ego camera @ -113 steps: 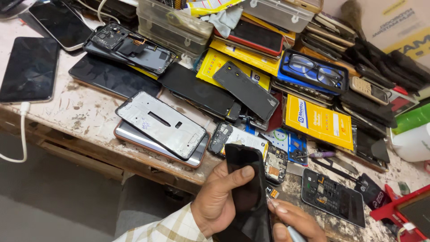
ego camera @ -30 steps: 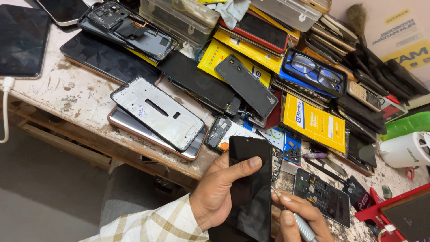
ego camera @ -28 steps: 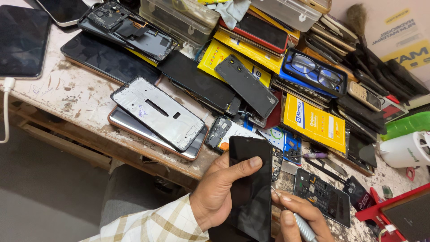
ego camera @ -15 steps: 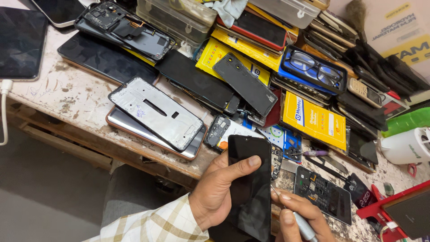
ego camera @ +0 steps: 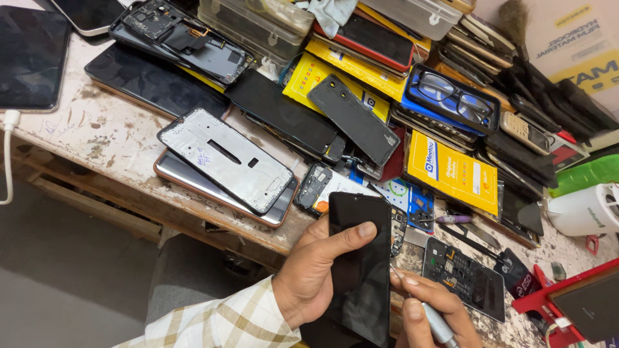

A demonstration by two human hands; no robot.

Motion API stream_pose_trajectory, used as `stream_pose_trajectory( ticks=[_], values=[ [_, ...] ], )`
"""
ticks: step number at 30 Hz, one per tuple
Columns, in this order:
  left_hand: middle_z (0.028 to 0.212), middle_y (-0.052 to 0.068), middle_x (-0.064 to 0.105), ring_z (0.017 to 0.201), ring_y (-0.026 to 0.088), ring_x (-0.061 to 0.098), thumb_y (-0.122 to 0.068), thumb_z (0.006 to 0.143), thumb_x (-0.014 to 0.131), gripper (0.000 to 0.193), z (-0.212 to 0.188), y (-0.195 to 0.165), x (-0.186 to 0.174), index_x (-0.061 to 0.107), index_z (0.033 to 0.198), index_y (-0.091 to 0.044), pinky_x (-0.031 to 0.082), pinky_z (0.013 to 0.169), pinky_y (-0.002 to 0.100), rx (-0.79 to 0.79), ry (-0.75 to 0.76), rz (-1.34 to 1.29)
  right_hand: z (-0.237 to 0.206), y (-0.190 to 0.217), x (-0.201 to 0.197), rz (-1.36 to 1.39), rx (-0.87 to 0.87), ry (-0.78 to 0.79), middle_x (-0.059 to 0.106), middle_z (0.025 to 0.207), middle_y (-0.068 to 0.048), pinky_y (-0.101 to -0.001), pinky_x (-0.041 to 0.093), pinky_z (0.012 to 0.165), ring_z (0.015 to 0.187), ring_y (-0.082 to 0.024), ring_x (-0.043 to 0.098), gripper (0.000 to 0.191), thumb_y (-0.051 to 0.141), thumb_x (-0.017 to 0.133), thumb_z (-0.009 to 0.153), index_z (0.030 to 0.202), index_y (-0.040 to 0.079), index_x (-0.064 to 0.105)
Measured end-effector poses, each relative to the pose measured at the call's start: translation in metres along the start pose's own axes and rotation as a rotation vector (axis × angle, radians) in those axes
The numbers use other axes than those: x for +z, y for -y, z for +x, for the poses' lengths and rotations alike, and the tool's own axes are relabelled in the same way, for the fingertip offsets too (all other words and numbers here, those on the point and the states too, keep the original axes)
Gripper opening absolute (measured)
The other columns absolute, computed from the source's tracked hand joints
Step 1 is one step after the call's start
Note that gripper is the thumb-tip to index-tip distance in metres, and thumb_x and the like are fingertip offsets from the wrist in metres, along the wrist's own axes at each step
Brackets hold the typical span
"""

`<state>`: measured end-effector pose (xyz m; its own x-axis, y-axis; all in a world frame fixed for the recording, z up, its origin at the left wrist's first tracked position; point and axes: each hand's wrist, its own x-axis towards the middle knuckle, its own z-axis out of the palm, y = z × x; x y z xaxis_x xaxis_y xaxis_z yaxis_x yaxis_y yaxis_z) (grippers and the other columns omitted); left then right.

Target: The person assembles a mobile phone by placing a circuit board and a battery into the chassis and fitting a screen component onto the frame.

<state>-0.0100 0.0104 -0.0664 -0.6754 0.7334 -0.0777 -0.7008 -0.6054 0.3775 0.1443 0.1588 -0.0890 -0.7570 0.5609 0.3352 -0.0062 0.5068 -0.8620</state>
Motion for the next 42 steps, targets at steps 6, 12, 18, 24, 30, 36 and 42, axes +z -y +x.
stream_pose_trajectory(
  ticks=[6, 12, 18, 24, 30, 36, 42],
  values=[
    [0.106, 0.001, 0.075, 0.1, 0.012, 0.067, -0.016, 0.089, 0.076, 0.025, 0.0, 0.001, 0.004, 0.072, 0.112, -0.007, 0.051, 0.093, 0.03, 0.03, -0.012, 0.034, -0.001, -0.005, 0.002, 0.039, -0.113, -0.028, 0.074, 0.114, -0.027, -0.0457, 0.058, 0.102, 0.112, -0.033, 0.075, 0.015, 0.007, 0.062, 0.099, 0.108, -0.005, 0.065],
    [0.107, 0.002, 0.076, 0.1, 0.012, 0.068, -0.016, 0.09, 0.074, 0.024, 0.001, 0.001, 0.01, 0.073, 0.113, -0.008, 0.053, 0.091, 0.029, 0.038, -0.049, 0.03, -0.005, -0.012, 0.03, 0.605, -0.203, -0.237, 0.073, 0.11, -0.028, -0.0492, 0.059, 0.106, 0.112, -0.034, 0.075, 0.023, 0.009, 0.053, 0.109, 0.127, -0.004, 0.059],
    [0.108, 0.002, 0.075, 0.098, 0.012, 0.069, -0.016, 0.091, 0.072, 0.026, 0.0, 0.004, 0.016, 0.072, 0.115, -0.006, 0.054, 0.088, 0.03, 0.051, -0.1, 0.029, -0.002, -0.019, 0.026, 0.225, -0.13, -0.213, 0.072, 0.111, -0.022, -0.0343, 0.054, 0.103, 0.106, -0.023, 0.07, 0.023, -0.006, 0.069, 0.095, 0.117, -0.006, 0.064],
    [0.114, 0.002, 0.073, 0.105, 0.011, 0.066, -0.016, 0.094, 0.068, 0.03, 0.0, 0.007, 0.013, 0.07, 0.121, -0.004, 0.051, 0.094, 0.03, 0.128, -0.06, 0.067, 0.004, -0.027, 0.026, 0.41, 0.028, -0.181, 0.069, 0.105, -0.012, -0.0233, 0.051, 0.088, 0.094, -0.013, 0.064, 0.027, -0.01, 0.072, 0.089, 0.114, -0.003, 0.065],
    [0.119, 0.0, 0.071, 0.115, 0.01, 0.06, -0.019, 0.094, 0.065, 0.032, 0.004, 0.009, 0.005, 0.069, 0.124, -0.006, 0.044, 0.102, 0.03, 0.127, -0.087, 0.163, 0.007, -0.022, 0.025, 0.467, 0.08, -0.13, 0.069, 0.105, -0.009, -0.0216, 0.051, 0.087, 0.095, -0.011, 0.064, 0.023, -0.009, 0.069, 0.089, 0.111, -0.002, 0.064],
    [0.12, 0.001, 0.07, 0.117, 0.01, 0.058, -0.02, 0.097, 0.064, 0.03, 0.003, 0.011, 0.0, 0.068, 0.124, -0.006, 0.042, 0.104, 0.031, 0.129, -0.067, 0.211, 0.005, -0.015, 0.021, 0.523, 0.152, -0.082, 0.067, 0.101, -0.008, -0.0208, 0.048, 0.081, 0.09, -0.009, 0.061, 0.022, -0.009, 0.068, 0.092, 0.112, -0.002, 0.063],
    [0.121, 0.001, 0.07, 0.116, 0.01, 0.059, -0.024, 0.099, 0.061, 0.033, 0.001, 0.008, 0.004, 0.068, 0.125, -0.006, 0.043, 0.104, 0.031, 0.121, -0.037, 0.203, 0.004, -0.018, 0.022, 0.492, 0.148, -0.084, 0.066, 0.097, -0.006, -0.0192, 0.047, 0.078, 0.086, -0.007, 0.06, 0.023, -0.009, 0.069, 0.09, 0.11, -0.002, 0.064]
  ],
)
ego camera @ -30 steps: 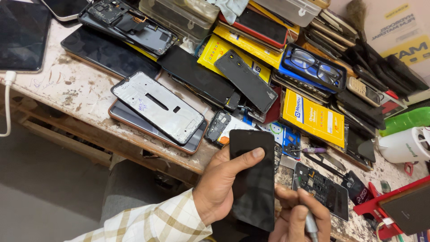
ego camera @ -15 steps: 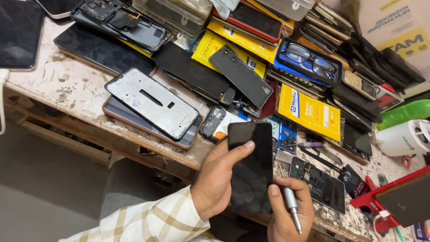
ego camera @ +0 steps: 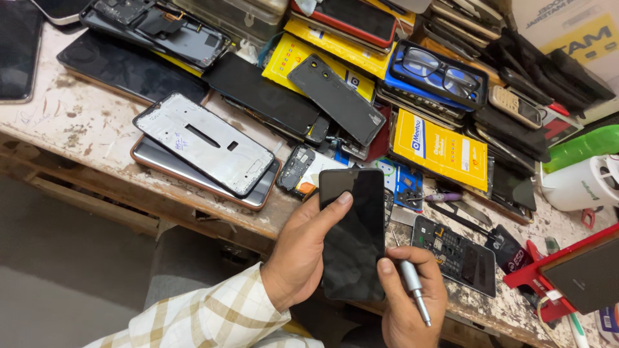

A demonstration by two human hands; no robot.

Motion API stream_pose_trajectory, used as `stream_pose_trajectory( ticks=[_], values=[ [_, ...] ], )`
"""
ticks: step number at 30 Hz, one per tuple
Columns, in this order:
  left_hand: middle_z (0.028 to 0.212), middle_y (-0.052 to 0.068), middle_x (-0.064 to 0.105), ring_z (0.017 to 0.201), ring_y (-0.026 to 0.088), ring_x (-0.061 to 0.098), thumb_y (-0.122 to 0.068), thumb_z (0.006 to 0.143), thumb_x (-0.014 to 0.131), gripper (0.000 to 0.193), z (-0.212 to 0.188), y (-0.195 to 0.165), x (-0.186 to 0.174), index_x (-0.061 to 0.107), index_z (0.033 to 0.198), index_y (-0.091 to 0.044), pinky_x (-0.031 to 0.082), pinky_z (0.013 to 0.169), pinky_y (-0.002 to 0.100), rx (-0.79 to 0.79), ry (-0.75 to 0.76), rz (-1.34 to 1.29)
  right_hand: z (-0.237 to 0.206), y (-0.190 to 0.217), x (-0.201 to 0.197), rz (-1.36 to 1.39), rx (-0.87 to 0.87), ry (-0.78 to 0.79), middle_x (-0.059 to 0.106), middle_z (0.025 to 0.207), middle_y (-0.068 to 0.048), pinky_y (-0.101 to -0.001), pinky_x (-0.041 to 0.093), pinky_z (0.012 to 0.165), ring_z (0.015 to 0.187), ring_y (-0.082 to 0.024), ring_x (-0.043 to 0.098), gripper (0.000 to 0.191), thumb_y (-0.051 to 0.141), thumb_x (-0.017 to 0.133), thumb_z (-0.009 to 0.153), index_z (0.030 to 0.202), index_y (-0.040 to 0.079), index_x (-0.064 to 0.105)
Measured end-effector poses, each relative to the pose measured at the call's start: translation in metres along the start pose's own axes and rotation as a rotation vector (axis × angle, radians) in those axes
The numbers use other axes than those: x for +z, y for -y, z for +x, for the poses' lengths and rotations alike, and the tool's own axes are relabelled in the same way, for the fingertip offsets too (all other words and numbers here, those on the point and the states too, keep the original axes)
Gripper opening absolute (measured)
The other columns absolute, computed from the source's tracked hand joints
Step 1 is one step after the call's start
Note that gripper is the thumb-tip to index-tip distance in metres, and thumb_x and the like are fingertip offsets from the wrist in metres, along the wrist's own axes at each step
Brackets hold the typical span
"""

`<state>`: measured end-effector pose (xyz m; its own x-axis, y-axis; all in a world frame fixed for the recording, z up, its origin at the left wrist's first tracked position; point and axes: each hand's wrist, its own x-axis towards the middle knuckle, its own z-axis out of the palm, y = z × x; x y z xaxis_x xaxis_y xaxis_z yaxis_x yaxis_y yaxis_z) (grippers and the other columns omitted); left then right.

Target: The person assembles a mobile phone by placing a circuit board and a battery into the chassis and fitting a screen component onto the frame.

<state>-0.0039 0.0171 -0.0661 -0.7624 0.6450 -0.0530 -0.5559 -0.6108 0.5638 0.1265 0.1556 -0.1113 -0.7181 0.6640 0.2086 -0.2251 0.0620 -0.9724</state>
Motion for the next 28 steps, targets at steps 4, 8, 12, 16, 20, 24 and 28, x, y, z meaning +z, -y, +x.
stream_pose_trajectory(
  ticks=[4, 8, 12, 16, 20, 24, 28],
  values=[
    [0.118, 0.002, 0.071, 0.11, 0.011, 0.063, -0.023, 0.1, 0.062, 0.032, -0.001, 0.001, 0.002, 0.067, 0.126, -0.005, 0.048, 0.098, 0.031, 0.008, 0.027, -0.053, 0.0, -0.005, 0.0, -0.011, -0.015, -0.015, 0.063, 0.092, -0.004, -0.0179, 0.044, 0.072, 0.08, -0.006, 0.056, 0.024, -0.01, 0.072, 0.088, 0.11, -0.002, 0.065],
    [0.117, 0.003, 0.072, 0.107, 0.011, 0.066, -0.021, 0.1, 0.062, 0.031, -0.003, 0.002, 0.002, 0.066, 0.125, -0.004, 0.051, 0.095, 0.03, 0.012, 0.022, -0.058, -0.001, -0.006, 0.002, -0.031, -0.017, -0.043, 0.064, 0.091, -0.003, -0.0172, 0.043, 0.071, 0.078, -0.005, 0.055, 0.023, -0.01, 0.072, 0.086, 0.106, -0.001, 0.065],
    [0.117, 0.003, 0.072, 0.107, 0.011, 0.065, -0.022, 0.1, 0.062, 0.031, -0.002, 0.0, 0.002, 0.066, 0.125, -0.004, 0.051, 0.096, 0.031, 0.0, 0.031, -0.035, 0.0, -0.003, 0.004, -0.04, -0.023, -0.04, 0.063, 0.09, -0.003, -0.017, 0.042, 0.069, 0.077, -0.005, 0.054, 0.023, -0.01, 0.073, 0.086, 0.105, -0.001, 0.066],
    [0.118, 0.002, 0.072, 0.108, 0.01, 0.065, -0.022, 0.1, 0.062, 0.032, 0.0, 0.003, 0.001, 0.066, 0.126, -0.004, 0.051, 0.096, 0.029, 0.0, 0.029, -0.035, 0.0, -0.01, -0.001, -0.06, -0.029, -0.054, 0.064, 0.089, -0.003, -0.017, 0.043, 0.069, 0.076, -0.005, 0.055, 0.023, -0.01, 0.073, 0.084, 0.104, -0.001, 0.067],
    [0.116, 0.004, 0.072, 0.104, 0.013, 0.067, -0.02, 0.101, 0.062, 0.03, 0.001, 0.01, -0.003, 0.064, 0.127, -0.003, 0.053, 0.093, 0.031, -0.007, 0.045, -0.141, 0.0, -0.043, -0.023, -0.16, -0.118, -0.068, 0.065, 0.085, -0.001, -0.0169, 0.043, 0.069, 0.073, -0.004, 0.056, 0.024, -0.008, 0.076, 0.082, 0.103, 0.0, 0.068],
    [0.115, 0.006, 0.072, 0.101, 0.014, 0.069, -0.014, 0.1, 0.063, 0.03, 0.005, 0.016, -0.009, 0.064, 0.127, -0.001, 0.056, 0.091, 0.031, 0.0, 0.023, -0.142, 0.023, -0.099, -0.065, -0.398, -0.22, -0.032, 0.064, 0.066, -0.002, -0.0191, 0.04, 0.058, 0.055, -0.005, 0.051, 0.022, 0.004, 0.081, 0.082, 0.101, 0.005, 0.07],
    [0.112, 0.005, 0.074, 0.099, 0.013, 0.069, -0.008, 0.093, 0.068, 0.031, 0.016, 0.019, -0.013, 0.068, 0.124, -0.002, 0.056, 0.091, 0.031, -0.015, 0.015, -0.09, 0.049, -0.162, -0.085, -0.383, -0.301, -0.084, 0.07, 0.072, -0.004, -0.0201, 0.054, 0.075, 0.065, -0.007, 0.064, 0.019, 0.011, 0.083, 0.085, 0.095, 0.011, 0.066]
  ],
)
